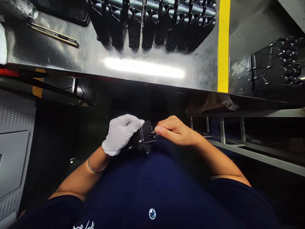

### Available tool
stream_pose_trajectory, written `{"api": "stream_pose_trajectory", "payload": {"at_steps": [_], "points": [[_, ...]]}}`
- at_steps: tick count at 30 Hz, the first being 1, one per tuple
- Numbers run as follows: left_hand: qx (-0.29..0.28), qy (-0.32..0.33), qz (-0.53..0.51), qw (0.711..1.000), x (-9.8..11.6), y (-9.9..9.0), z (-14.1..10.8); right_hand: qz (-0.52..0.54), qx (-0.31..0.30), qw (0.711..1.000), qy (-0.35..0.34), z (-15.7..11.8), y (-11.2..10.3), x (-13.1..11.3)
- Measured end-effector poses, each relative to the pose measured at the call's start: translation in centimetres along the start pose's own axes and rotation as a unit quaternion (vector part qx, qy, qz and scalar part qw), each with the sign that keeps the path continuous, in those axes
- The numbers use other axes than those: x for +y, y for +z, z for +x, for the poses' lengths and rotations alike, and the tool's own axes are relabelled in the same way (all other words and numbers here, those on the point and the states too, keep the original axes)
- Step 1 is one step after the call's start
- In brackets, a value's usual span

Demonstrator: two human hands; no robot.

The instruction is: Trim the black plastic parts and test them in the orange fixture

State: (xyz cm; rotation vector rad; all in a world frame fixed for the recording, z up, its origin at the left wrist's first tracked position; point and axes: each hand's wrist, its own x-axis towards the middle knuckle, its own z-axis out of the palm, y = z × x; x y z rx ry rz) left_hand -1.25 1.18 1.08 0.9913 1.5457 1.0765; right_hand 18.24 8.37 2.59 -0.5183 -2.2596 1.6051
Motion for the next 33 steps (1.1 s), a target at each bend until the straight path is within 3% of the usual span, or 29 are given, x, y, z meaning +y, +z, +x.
{"api": "stream_pose_trajectory", "payload": {"at_steps": [2,4,8,12,20,26,33], "points": [[-0.011,0.015,-0.004,1.000,0.1,-0.1,-0.2,0.059,-0.042,0.997,0.003,-0.2,-0.3,-0.1],[-0.009,0.035,0.001,0.999,0.2,-0.2,-0.2,0.079,-0.044,0.996,-0.001,-0.3,-0.4,-0.2],[0.010,0.057,0.027,0.998,0.2,-0.4,-0.1,-0.047,0.023,0.998,-0.040,-0.2,0.1,-0.3],[0.006,0.045,0.035,0.998,0.2,-0.4,-0.1,-0.158,0.019,0.986,-0.057,0.0,0.6,-0.1],[0.021,-0.004,0.039,0.999,0.2,0.1,-0.2,-0.234,0.030,0.970,-0.055,-0.2,0.7,0.0],[0.046,-0.038,0.053,0.997,-0.1,0.3,0.0,-0.321,0.080,0.943,-0.038,-0.2,0.9,0.1],[0.046,-0.059,0.035,0.997,-0.8,0.4,0.0,-0.396,0.146,0.903,-0.078,-0.1,2.0,0.7]]}}
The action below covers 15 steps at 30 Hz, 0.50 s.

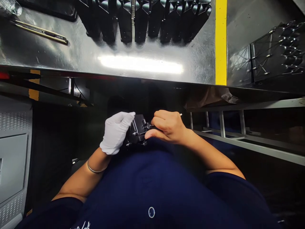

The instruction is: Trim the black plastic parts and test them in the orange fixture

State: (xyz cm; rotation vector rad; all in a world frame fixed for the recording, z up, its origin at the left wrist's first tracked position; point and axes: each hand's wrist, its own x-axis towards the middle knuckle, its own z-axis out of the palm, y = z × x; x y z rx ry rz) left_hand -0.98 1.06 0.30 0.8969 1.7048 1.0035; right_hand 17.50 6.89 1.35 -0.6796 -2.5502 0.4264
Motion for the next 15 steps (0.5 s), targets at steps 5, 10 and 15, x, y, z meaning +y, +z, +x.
{"api": "stream_pose_trajectory", "payload": {"at_steps": [5,10,15], "points": [[0.003,-0.001,0.011,1.000,0.3,0.0,0.2,-0.007,0.007,1.000,-0.007,-0.1,0.4,0.0],[0.016,0.003,0.011,1.000,1.0,0.0,0.3,-0.020,0.011,1.000,0.021,0.1,0.3,0.2],[0.017,0.001,0.012,1.000,0.9,0.0,0.2,-0.026,0.009,1.000,0.002,0.2,0.2,0.1]]}}
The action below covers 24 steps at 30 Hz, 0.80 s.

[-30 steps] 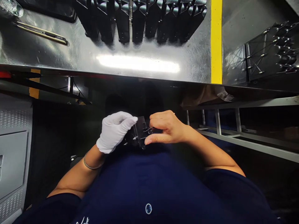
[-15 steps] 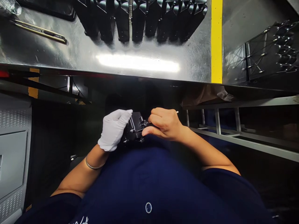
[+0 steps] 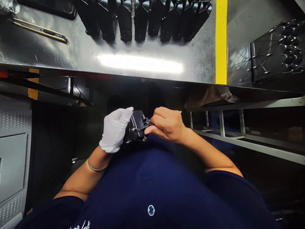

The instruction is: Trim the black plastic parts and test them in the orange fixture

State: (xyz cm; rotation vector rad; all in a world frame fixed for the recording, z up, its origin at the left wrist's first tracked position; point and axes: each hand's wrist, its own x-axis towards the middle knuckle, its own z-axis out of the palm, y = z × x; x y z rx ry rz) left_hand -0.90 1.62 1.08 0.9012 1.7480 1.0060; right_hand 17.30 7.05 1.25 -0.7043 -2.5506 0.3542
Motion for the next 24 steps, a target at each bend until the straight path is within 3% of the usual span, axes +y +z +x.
{"api": "stream_pose_trajectory", "payload": {"at_steps": [15,18,21,24], "points": [[0.005,-0.013,-0.006,1.000,0.3,0.1,-0.1,0.003,-0.038,0.999,0.028,0.2,-0.4,-0.1],[-0.009,-0.015,-0.004,1.000,0.0,0.2,-0.1,0.072,-0.098,0.992,0.026,0.4,-1.0,0.1],[-0.018,-0.009,-0.009,1.000,0.1,0.2,-0.1,0.190,-0.169,0.967,0.005,0.4,-1.4,0.4],[-0.004,-0.011,-0.015,1.000,0.5,0.3,0.1,0.289,-0.169,0.942,0.002,0.3,-1.5,0.6]]}}
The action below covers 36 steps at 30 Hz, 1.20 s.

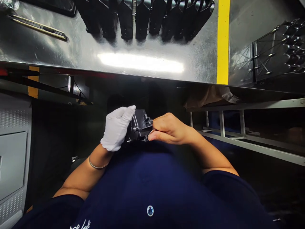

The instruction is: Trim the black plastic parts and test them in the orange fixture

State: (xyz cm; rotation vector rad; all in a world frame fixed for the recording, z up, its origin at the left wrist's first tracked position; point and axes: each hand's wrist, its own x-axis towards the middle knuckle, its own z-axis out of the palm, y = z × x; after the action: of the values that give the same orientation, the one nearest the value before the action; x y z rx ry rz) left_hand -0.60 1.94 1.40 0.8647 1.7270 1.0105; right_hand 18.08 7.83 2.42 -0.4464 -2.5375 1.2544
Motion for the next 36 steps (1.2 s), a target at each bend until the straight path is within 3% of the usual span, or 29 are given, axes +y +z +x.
{"api": "stream_pose_trajectory", "payload": {"at_steps": [4,8,13,24,31,36], "points": [[0.018,-0.028,-0.010,0.999,0.1,0.1,0.8,0.032,0.163,0.985,0.045,0.1,0.5,0.1],[-0.016,-0.120,-0.036,0.992,-0.9,0.4,1.7,-0.090,0.254,0.958,0.097,0.7,1.6,0.7],[-0.063,-0.187,-0.121,0.973,-2.2,0.9,2.2,-0.198,0.262,0.938,0.110,1.1,2.6,1.8],[-0.050,-0.135,-0.024,0.989,-1.1,0.6,1.9,-0.269,0.266,0.920,0.102,0.9,2.4,2.0],[-0.050,-0.116,-0.042,0.991,-1.1,0.6,1.9,-0.279,0.251,0.920,0.111,1.0,2.2,1.8],[-0.048,-0.143,-0.033,0.988,-1.1,0.5,1.7,-0.297,0.245,0.919,0.091,0.8,2.3,1.9]]}}
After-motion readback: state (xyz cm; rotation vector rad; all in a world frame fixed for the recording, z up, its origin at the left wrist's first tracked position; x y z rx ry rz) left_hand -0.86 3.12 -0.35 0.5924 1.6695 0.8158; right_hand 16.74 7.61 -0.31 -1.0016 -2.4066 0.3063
